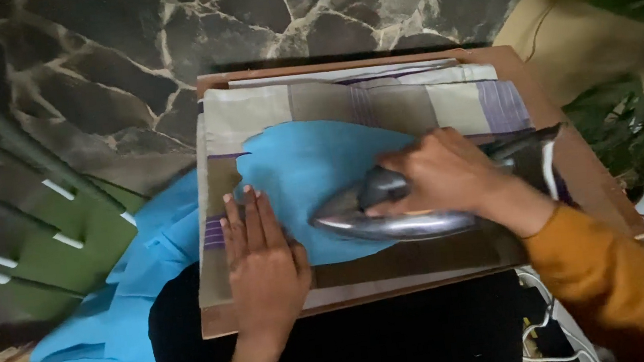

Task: The person is ironing several pre-cut blue fabric pieces one by one on a small ironing board placed on a box.

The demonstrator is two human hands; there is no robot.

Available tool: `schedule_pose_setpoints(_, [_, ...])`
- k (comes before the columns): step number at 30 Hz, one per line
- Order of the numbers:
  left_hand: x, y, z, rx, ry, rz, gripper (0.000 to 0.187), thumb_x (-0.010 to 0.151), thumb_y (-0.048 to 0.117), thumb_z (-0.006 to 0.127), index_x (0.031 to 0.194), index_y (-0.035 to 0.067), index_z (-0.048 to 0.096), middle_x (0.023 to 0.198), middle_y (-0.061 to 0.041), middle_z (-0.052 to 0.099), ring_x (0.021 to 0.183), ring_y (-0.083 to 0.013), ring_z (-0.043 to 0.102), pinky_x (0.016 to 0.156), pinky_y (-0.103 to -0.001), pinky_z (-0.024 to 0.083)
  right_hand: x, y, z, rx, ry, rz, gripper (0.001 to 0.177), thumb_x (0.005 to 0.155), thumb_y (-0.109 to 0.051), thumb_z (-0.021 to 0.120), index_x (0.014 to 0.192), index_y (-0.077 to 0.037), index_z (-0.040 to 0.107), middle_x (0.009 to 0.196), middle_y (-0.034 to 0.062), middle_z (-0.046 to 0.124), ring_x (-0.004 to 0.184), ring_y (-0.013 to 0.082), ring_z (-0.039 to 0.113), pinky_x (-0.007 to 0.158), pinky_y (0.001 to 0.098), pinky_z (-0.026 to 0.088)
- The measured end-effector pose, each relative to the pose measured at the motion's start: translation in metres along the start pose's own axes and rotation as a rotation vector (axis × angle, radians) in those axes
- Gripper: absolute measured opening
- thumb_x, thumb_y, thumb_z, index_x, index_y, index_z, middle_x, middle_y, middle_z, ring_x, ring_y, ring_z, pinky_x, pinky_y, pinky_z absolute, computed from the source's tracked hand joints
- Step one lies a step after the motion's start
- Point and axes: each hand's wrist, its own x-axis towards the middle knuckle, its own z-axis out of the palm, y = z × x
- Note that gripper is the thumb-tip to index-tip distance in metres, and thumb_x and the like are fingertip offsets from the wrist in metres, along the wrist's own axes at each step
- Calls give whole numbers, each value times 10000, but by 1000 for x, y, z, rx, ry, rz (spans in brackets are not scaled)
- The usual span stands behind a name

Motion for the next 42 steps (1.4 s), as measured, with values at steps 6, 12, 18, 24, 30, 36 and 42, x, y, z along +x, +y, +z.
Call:
schedule_pose_setpoints(6, [0,2,1,43,42,34,555,750,214,495,1204,-100,435,1329,-250,373,1256,-408,317,1007,-498,266,64,-12,9,-183,-79,224,637,732,-719,560,673,-89,641,422,38,519,335,155,447,415,316,399])
schedule_pose_setpoints(12, [1,2,0,47,17,30,485,768,227,483,1154,-66,502,1273,-212,455,1213,-386,393,978,-511,296,136,15,34,-87,132,221,614,698,-638,667,714,-24,658,581,96,603,436,226,549,511,348,466])
schedule_pose_setpoints(18, [-2,0,5,48,26,14,505,775,255,475,1171,-58,493,1290,-187,452,1228,-352,385,972,-508,298,134,12,27,62,95,251,600,658,-585,673,737,10,662,656,165,612,539,336,569,557,423,468])
schedule_pose_setpoints(24, [-2,-3,5,36,9,30,509,763,249,474,1156,-74,496,1296,-200,443,1221,-361,392,974,-505,297,51,-6,0,69,-168,201,393,727,-521,663,682,-130,670,534,60,620,448,198,582,660,344,494])
schedule_pose_setpoints(30, [-2,-8,12,129,-20,73,538,753,280,497,1185,-39,477,1297,-184,440,1228,-365,376,970,-527,296,-19,33,-9,-56,-167,255,472,668,-608,607,860,-184,687,508,100,609,426,227,575,495,319,471])
schedule_pose_setpoints(36, [35,-4,16,160,-388,290,576,860,479,314,1289,104,399,1338,-110,387,1286,-332,276,1022,-565,154,-14,76,5,-63,37,421,569,624,-612,634,758,-59,647,649,195,626,698,386,631,630,473,507])
schedule_pose_setpoints(42, [48,-22,31,217,-381,395,683,843,561,352,1317,70,338,1397,-144,285,1272,-357,269,1003,-571,196,-9,51,-11,18,-55,280,572,582,-596,648,730,-44,670,675,211,643,709,416,624,681,504,510])
